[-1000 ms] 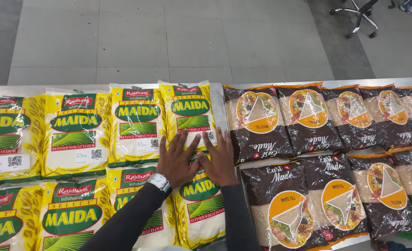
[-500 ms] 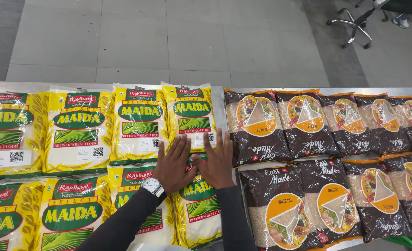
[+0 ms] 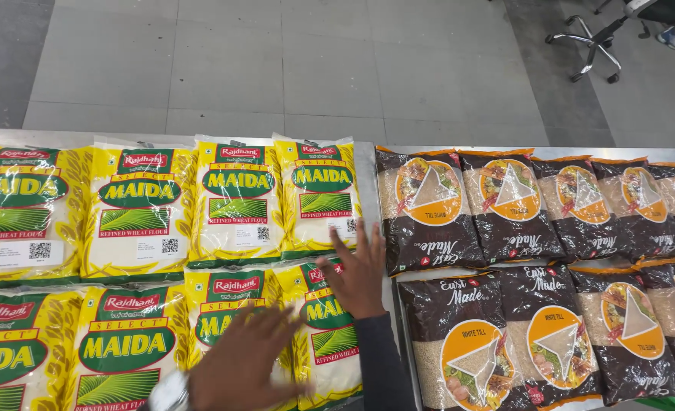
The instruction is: The person peels QR code labels from a sheet and applies them to bags of flour arranged on a table.
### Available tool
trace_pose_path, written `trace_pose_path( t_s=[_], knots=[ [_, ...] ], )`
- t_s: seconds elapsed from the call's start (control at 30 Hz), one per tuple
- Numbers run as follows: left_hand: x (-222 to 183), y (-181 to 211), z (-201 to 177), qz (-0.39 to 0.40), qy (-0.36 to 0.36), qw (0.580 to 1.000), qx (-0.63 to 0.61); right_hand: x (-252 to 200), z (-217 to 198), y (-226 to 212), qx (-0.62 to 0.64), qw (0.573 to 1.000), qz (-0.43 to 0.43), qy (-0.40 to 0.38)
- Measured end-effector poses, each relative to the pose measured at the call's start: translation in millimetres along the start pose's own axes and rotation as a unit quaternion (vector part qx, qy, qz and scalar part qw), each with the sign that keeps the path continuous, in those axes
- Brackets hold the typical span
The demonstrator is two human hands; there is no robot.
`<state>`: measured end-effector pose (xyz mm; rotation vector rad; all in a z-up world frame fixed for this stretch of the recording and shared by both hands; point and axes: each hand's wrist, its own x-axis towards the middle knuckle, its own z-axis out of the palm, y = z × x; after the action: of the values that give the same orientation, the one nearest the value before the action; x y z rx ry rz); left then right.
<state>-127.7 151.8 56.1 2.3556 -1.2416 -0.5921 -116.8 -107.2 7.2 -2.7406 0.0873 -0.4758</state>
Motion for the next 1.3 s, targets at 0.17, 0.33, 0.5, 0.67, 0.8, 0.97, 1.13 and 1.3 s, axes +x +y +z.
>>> trace_pose_path(
  t_s=[0.17,0.33,0.5,0.67,0.8,0.97,1.13,1.3],
  knots=[
    [-60.1,-56.0,129.9,0.096,0.003,0.99,0.107,-7.5,3.7,7.5,-0.013,0.995,0.085,0.049],
    [-73.3,-45.9,150.9,0.082,0.145,0.975,0.147,-8.2,2.2,9.7,-0.009,0.994,0.083,0.071],
    [-71.8,-39.0,144.3,0.087,0.169,0.969,0.158,-6.4,-6.4,2.1,0.005,0.997,0.034,0.063],
    [-70.8,-39.9,137.6,0.079,0.124,0.981,0.128,-8.7,2.6,7.1,0.033,0.996,0.036,0.072],
    [-70.9,-40.8,141.2,0.085,0.127,0.979,0.131,-10.4,4.3,6.8,0.071,0.992,0.056,0.092],
    [-71.1,-36.9,142.1,0.088,0.169,0.972,0.139,-4.7,-2.4,2.5,0.062,0.993,0.006,0.105],
    [-70.8,-32.8,134.7,0.091,0.161,0.972,0.145,-8.6,3.6,4.5,0.02,0.996,0.072,0.05],
    [-70.8,-36.6,140.0,0.094,0.167,0.97,0.147,-9.2,6.6,8.4,0.038,0.994,0.058,0.083]
  ],
)
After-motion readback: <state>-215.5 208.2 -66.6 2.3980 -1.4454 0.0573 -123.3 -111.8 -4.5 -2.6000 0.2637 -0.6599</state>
